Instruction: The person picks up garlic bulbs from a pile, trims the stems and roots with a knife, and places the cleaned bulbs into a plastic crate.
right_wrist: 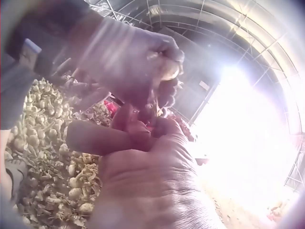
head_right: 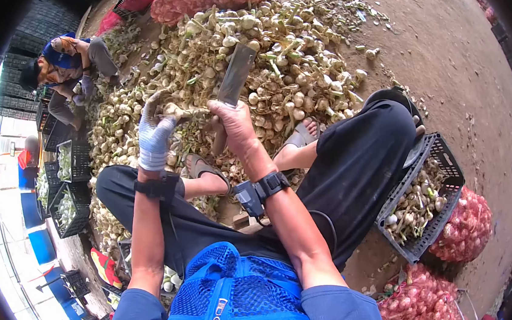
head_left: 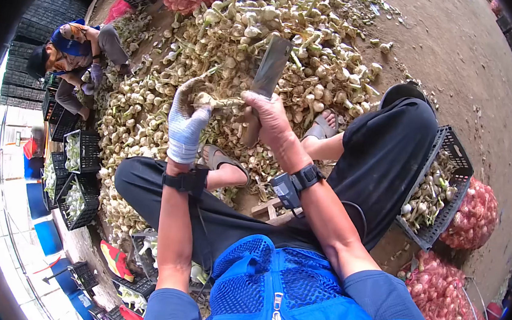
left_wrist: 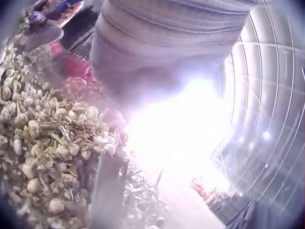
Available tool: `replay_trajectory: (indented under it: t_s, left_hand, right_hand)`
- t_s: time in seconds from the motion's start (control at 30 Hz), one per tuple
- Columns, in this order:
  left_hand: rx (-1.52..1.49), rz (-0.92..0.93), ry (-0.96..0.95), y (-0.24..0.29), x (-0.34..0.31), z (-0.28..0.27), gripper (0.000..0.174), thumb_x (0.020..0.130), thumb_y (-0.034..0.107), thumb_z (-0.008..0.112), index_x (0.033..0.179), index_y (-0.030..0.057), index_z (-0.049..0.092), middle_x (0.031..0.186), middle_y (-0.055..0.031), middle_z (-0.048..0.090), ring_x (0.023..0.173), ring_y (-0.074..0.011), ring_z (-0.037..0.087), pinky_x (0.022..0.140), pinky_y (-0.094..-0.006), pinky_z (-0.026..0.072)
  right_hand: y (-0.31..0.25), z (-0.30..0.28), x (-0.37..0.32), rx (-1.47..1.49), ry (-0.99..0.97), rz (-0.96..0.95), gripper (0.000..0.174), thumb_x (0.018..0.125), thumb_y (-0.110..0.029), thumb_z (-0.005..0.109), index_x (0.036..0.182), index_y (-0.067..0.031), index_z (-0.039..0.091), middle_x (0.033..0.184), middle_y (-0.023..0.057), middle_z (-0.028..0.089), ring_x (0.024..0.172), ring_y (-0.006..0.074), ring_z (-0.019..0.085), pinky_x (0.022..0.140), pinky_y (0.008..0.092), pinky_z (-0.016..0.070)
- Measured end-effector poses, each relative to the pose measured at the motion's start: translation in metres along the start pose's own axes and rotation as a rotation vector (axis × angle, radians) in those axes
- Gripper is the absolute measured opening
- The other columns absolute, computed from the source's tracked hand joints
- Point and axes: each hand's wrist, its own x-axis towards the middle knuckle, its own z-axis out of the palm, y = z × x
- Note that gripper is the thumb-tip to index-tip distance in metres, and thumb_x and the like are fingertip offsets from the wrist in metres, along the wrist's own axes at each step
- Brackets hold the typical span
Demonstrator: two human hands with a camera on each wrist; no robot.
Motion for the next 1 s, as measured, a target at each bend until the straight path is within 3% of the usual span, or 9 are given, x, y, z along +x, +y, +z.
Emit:
replay_trajectory:
  t_s: [0.13, 0.3, 0.5, 0.63, 0.73, 0.77, 0.87, 0.97, 1.0]
  left_hand:
    - [0.886, 0.208, -0.228, 0.002, -0.001, -0.001, 0.026, 0.084, 0.006, 0.072, 0.110, 0.0007, 0.068, 0.103, -0.0046, 0.066, 0.096, -0.0123, 0.063, 0.083, -0.0268, 0.0511]
    - [0.592, -0.008, -0.136, -0.020, -0.004, -0.008, 0.023, 0.087, 0.009, 0.072, 0.109, -0.0006, 0.068, 0.090, -0.0016, 0.068, 0.077, -0.0066, 0.060, 0.068, -0.0232, 0.0502]
    - [0.496, -0.134, -0.119, -0.020, -0.001, -0.019, 0.023, 0.090, 0.011, 0.071, 0.110, -0.0001, 0.069, 0.086, 0.0006, 0.068, 0.073, -0.0036, 0.058, 0.064, -0.0203, 0.0477]
    - [0.203, -0.290, -0.083, -0.013, -0.004, -0.022, 0.025, 0.090, 0.015, 0.071, 0.111, 0.0012, 0.070, 0.086, 0.0013, 0.067, 0.070, -0.0033, 0.056, 0.060, -0.0184, 0.0447]
    - [0.146, -0.028, 0.063, -0.022, 0.005, -0.060, 0.026, 0.091, 0.017, 0.069, 0.112, 0.0023, 0.067, 0.096, -0.0076, 0.069, 0.078, -0.0136, 0.065, 0.064, -0.0256, 0.0558]
    - [-0.576, -0.193, 0.145, -0.011, 0.014, -0.085, 0.031, 0.089, 0.019, 0.071, 0.115, 0.0045, 0.063, 0.101, -0.0121, 0.067, 0.084, -0.0204, 0.067, 0.073, -0.0341, 0.0622]
    - [-1.356, 0.216, 0.424, 0.044, 0.006, -0.161, 0.050, 0.083, 0.020, 0.067, 0.128, 0.0026, 0.051, 0.122, -0.0215, 0.061, 0.111, -0.0351, 0.064, 0.090, -0.0514, 0.0607]
    - [-1.171, 0.238, 0.888, 0.045, 0.005, -0.202, 0.053, 0.096, 0.027, 0.056, 0.140, 0.0008, 0.045, 0.129, -0.0280, 0.059, 0.118, -0.0425, 0.061, 0.101, -0.0548, 0.0539]
    - [-0.867, 0.119, 0.424, 0.009, 0.009, -0.241, 0.048, 0.100, 0.029, 0.052, 0.136, -0.0020, 0.050, 0.128, -0.0283, 0.060, 0.121, -0.0403, 0.059, 0.104, -0.0519, 0.0519]
  right_hand:
    - [-0.015, 0.004, -0.002, -0.296, -0.009, -0.091, 0.014, 0.089, -0.016, 0.073, 0.085, -0.0059, 0.064, 0.067, -0.0041, 0.059, 0.054, 0.0062, 0.055, 0.049, 0.0255, 0.0488]
    - [-0.016, 0.008, -0.002, -0.478, -0.049, -0.189, 0.017, 0.090, -0.015, 0.070, 0.081, -0.0028, 0.064, 0.066, -0.0026, 0.058, 0.061, 0.0045, 0.054, 0.054, 0.0271, 0.0445]
    - [0.003, 0.006, 0.004, -1.175, -0.160, -0.728, 0.015, 0.083, -0.011, 0.068, 0.076, -0.0018, 0.057, 0.074, 0.0174, 0.063, 0.065, 0.0303, 0.063, 0.060, 0.0385, 0.0487]
    - [0.062, -0.052, 0.006, -1.406, 0.016, -0.224, 0.017, 0.079, -0.018, 0.068, 0.077, -0.0022, 0.062, 0.075, 0.0168, 0.065, 0.074, 0.0351, 0.066, 0.065, 0.0417, 0.0511]
    - [0.112, -0.100, 0.003, -1.444, 0.188, -0.194, 0.018, 0.079, -0.019, 0.069, 0.079, -0.0017, 0.064, 0.070, 0.0140, 0.065, 0.063, 0.0258, 0.066, 0.060, 0.0362, 0.0519]
    - [0.106, -0.100, 0.004, -1.444, 0.184, -0.192, 0.018, 0.079, -0.019, 0.069, 0.079, -0.0017, 0.064, 0.070, 0.0140, 0.065, 0.063, 0.0258, 0.066, 0.060, 0.0362, 0.0519]
    - [0.081, -0.086, 0.016, -0.824, 0.422, 0.030, 0.017, 0.082, -0.018, 0.064, 0.076, -0.0020, 0.063, 0.064, 0.0039, 0.060, 0.050, 0.0134, 0.058, 0.049, 0.0332, 0.0481]
    - [0.085, -0.094, 0.038, -0.593, 0.611, 0.048, 0.014, 0.082, -0.016, 0.065, 0.079, -0.0025, 0.062, 0.067, 0.0013, 0.058, 0.050, 0.0119, 0.055, 0.049, 0.0320, 0.0558]
    - [0.086, -0.093, 0.041, -0.524, 0.630, 0.050, 0.014, 0.083, -0.016, 0.065, 0.081, -0.0024, 0.062, 0.068, 0.0010, 0.057, 0.052, 0.0118, 0.054, 0.050, 0.0327, 0.0585]
